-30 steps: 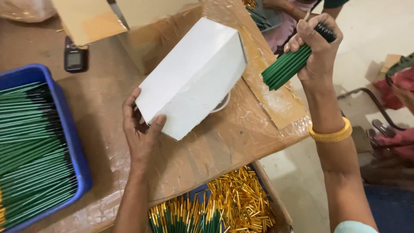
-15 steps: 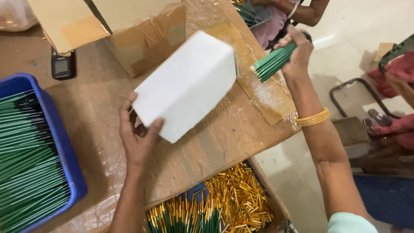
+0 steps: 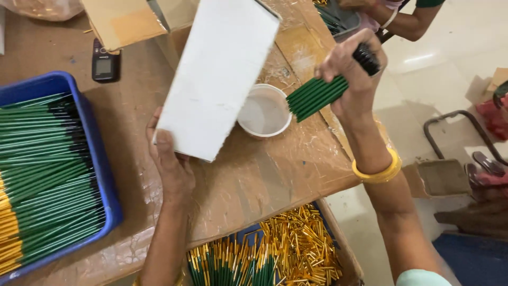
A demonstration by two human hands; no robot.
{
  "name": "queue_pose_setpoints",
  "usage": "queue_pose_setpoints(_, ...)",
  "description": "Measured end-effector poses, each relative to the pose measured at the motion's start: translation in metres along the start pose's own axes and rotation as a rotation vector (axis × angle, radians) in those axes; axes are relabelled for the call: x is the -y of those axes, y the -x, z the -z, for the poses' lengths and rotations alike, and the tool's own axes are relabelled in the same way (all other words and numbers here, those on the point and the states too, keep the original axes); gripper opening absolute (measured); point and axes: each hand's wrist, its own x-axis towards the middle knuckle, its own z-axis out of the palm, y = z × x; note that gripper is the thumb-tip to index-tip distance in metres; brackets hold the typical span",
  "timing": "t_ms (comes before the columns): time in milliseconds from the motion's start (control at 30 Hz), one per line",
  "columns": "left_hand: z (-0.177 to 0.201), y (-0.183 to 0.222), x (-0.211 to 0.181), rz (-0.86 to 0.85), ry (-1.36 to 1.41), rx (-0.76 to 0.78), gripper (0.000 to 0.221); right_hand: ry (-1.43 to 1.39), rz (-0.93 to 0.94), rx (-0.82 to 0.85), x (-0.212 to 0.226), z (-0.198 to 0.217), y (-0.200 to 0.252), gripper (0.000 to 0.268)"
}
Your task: Sorting and packaging green and gold paintbrushes into containers.
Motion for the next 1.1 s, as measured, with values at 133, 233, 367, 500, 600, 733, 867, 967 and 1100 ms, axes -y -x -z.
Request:
queue_pose_setpoints(133, -0.008, 0.007, -0.004, -0.097, -0.166, 0.037, 0.088, 0.115, 0.077, 0.051, -0.001, 0.019, -0.008, 0.016)
queue_pose_setpoints(233, -0.022, 0.011, -0.019, -0.156, -0.383, 0.097, 0.093, 0.341, 0.252, 0.105, -0.005, 0.066, -0.014, 0.013)
queue_pose_setpoints(367, -0.022, 0.008, -0.016, -0.156, -0.847, 0.309, 0.104, 0.523, 0.174, 0.039, -0.034, 0.123, 0.001, 0.018)
queue_pose_setpoints(500, -0.023, 0.008, -0.005, -0.328, -1.311, 0.366, 0.111, 0.538, 0.107, -0.052, -0.046, 0.113, -0.017, 0.022)
queue_pose_setpoints(600, -0.025, 0.014, -0.009, -0.276, -1.286, 0.310, 0.105, 0.621, 0.177, -0.033, -0.046, 0.123, -0.011, 0.022)
queue_pose_setpoints(733, -0.027, 0.008, -0.012, -0.287, -1.301, 0.280, 0.104, 0.746, 0.188, 0.043, -0.044, 0.114, -0.003, 0.022)
queue_pose_setpoints(867, -0.028, 0.011, -0.008, -0.290, -1.278, 0.332, 0.105, 0.640, 0.114, -0.127, -0.043, 0.113, -0.008, 0.023)
queue_pose_setpoints(967, -0.030, 0.012, -0.007, -0.303, -1.241, 0.312, 0.104, 0.601, 0.111, -0.080, -0.041, 0.104, 0.004, 0.020)
queue_pose_setpoints(1100, -0.029, 0.014, -0.003, -0.265, -1.210, 0.324, 0.105, 0.559, 0.096, -0.048, -0.048, 0.104, -0.012, 0.023)
